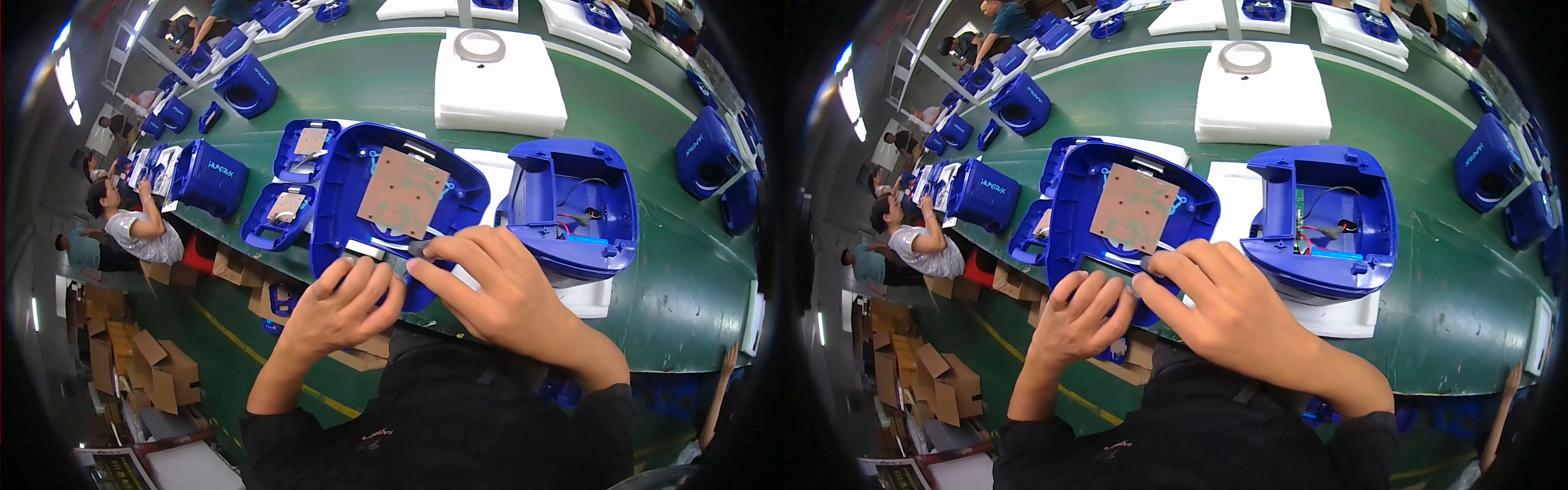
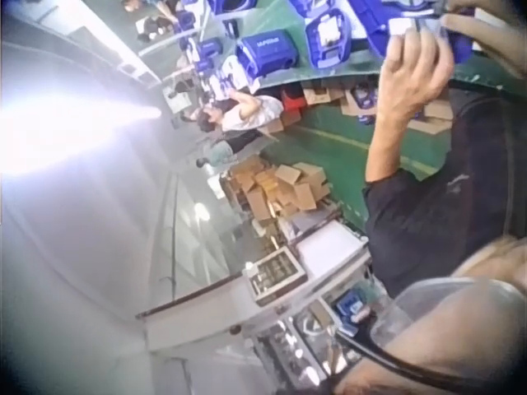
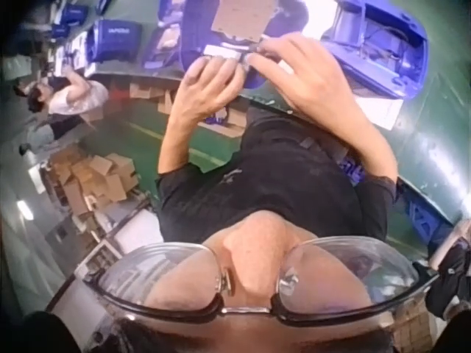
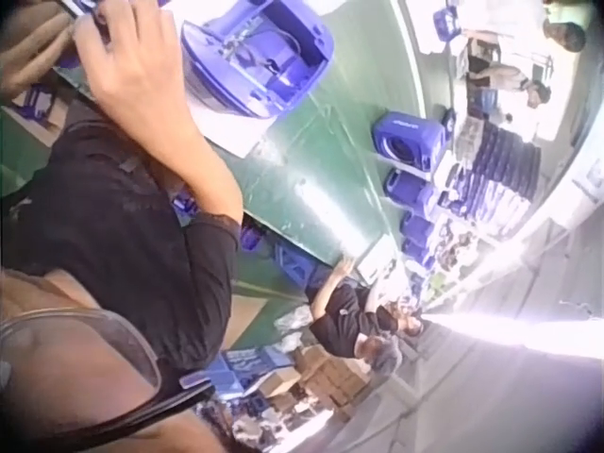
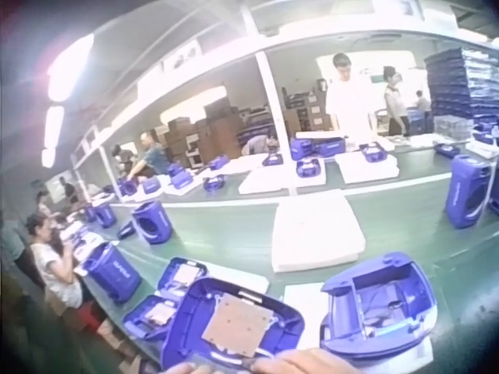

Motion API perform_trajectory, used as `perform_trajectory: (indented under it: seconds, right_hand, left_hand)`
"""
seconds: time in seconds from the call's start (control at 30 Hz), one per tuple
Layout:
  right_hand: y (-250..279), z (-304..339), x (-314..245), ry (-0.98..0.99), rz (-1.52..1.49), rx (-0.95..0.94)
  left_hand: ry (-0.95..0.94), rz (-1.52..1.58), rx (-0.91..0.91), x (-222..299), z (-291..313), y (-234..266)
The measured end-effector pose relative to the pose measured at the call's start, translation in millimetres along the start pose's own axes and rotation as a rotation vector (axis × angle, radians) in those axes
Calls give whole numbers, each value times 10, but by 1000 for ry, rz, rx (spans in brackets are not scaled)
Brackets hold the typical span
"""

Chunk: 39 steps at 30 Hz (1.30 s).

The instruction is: The person assembles blue electronic devices by hand, connecting internal wiring and rechargeable batteries, then snapping together the plastic casing.

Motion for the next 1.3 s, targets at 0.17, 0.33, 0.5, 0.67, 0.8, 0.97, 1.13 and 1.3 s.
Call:
perform_trajectory:
  seconds: [0.17,0.33,0.5,0.67,0.8,0.97,1.13,1.3]
  right_hand:
    - [-161,-64,51,-49,89,-51]
    - [-229,-10,76,-186,29,-172]
    - [-206,53,121,-274,-156,-135]
    - [-186,89,159,-303,-218,-67]
    - [-165,79,118,-405,-278,-129]
    - [-166,106,120,-437,-293,-140]
    - [-122,71,108,-454,-356,-141]
    - [-41,41,81,-633,-679,-100]
  left_hand:
    - [-20,-45,-39,68,40,36]
    - [-31,-22,-52,116,65,-38]
    - [-26,15,-53,126,66,-67]
    - [-26,37,-35,134,64,-22]
    - [-26,41,-30,161,91,3]
    - [-11,71,-26,166,103,3]
    - [6,94,0,183,127,9]
    - [52,173,23,154,130,129]
Point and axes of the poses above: each hand's wrist, its own z-axis away from the middle knuckle, its own y-axis out of the back of the hand, x = y × z, the point moved 2 cm from there along -z, towards the middle knuckle, and after that the axes turned 2 degrees about -y, right-handed, at the moved point
